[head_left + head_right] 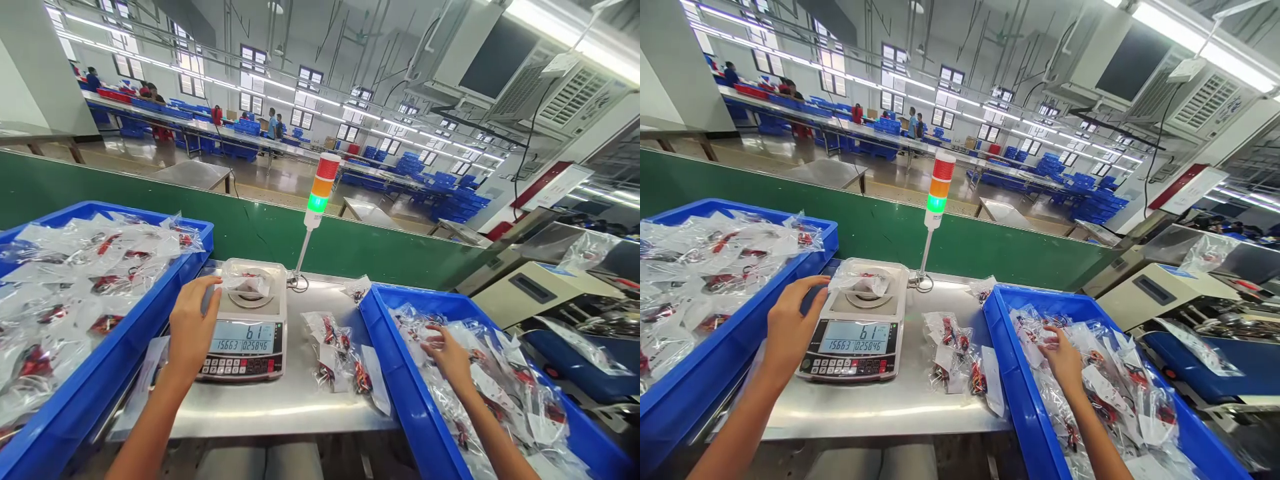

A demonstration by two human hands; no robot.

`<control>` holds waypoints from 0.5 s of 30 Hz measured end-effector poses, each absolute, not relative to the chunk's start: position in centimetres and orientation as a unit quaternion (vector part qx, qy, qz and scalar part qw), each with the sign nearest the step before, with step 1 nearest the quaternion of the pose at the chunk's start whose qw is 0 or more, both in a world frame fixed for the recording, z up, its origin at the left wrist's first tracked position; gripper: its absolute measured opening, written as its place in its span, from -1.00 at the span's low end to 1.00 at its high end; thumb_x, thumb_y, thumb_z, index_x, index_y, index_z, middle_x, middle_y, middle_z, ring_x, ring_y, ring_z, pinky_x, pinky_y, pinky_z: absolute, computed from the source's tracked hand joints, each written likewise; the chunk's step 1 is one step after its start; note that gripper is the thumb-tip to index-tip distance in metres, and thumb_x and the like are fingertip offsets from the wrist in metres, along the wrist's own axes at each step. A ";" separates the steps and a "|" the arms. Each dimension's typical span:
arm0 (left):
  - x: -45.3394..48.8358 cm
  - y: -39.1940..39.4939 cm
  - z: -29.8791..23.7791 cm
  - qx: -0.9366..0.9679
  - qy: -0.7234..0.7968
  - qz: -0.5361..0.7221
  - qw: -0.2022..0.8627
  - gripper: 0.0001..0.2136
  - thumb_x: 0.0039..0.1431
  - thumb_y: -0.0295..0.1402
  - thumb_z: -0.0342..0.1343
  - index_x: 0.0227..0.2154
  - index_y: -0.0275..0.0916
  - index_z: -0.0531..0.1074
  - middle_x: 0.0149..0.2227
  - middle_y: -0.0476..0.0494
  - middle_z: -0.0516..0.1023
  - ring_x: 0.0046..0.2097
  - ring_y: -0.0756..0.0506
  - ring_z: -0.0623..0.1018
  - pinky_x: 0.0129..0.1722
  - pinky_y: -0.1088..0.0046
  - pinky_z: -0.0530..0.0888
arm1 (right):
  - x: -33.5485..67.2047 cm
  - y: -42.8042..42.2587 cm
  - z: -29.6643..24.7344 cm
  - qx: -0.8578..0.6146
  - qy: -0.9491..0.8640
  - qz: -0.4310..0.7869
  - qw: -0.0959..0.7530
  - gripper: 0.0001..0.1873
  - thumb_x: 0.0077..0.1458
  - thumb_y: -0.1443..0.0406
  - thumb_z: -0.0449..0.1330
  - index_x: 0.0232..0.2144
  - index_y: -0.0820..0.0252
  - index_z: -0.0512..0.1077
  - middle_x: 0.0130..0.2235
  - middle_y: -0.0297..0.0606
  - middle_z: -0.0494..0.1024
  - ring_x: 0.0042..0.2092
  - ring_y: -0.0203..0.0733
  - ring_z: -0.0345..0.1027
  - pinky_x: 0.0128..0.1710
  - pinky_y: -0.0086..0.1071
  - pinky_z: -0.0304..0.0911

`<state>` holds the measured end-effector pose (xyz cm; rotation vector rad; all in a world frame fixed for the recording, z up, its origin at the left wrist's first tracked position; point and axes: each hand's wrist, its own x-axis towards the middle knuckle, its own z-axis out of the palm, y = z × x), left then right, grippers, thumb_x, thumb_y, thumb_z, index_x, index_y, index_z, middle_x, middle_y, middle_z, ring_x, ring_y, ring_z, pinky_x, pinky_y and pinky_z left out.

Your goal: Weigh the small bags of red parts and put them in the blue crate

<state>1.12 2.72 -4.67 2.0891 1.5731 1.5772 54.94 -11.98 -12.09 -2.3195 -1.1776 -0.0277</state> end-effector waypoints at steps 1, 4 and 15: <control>1.2 3.2 -4.4 0.696 0.504 0.510 0.036 -0.71 0.34 -0.22 -0.09 -0.14 -0.24 0.48 -0.09 -0.22 0.58 0.01 -0.23 0.52 0.09 0.17 0.43 | 55.1 -12.4 -11.2 -0.855 -0.430 -0.019 0.289 -0.47 -0.12 0.07 0.09 -0.10 0.17 0.45 -0.31 -0.16 0.64 -0.29 0.08 0.56 -0.26 -0.17 0.34; 1.6 5.1 -3.7 0.755 0.465 0.461 0.038 -0.71 0.33 -0.25 -0.11 -0.17 -0.22 0.49 -0.08 -0.22 0.59 0.03 -0.22 0.50 0.09 0.19 0.43 | 54.5 -13.6 -7.6 -0.841 -0.426 -0.107 0.317 -0.49 -0.04 0.05 0.05 -0.10 0.15 0.47 -0.31 -0.15 0.62 -0.30 0.09 0.54 -0.25 -0.13 0.33; 4.3 10.2 -2.5 0.797 0.507 0.312 0.103 -0.86 0.11 -0.37 0.03 -0.44 -0.18 0.49 -0.29 -0.20 0.65 -0.16 -0.24 0.60 -0.13 0.26 0.49 | 37.8 -3.8 1.7 -0.619 -0.646 -0.034 0.445 -0.73 0.18 0.20 0.13 -0.09 0.10 0.47 -0.20 -0.22 0.56 -0.13 -0.08 0.46 -0.23 -0.29 0.42</control>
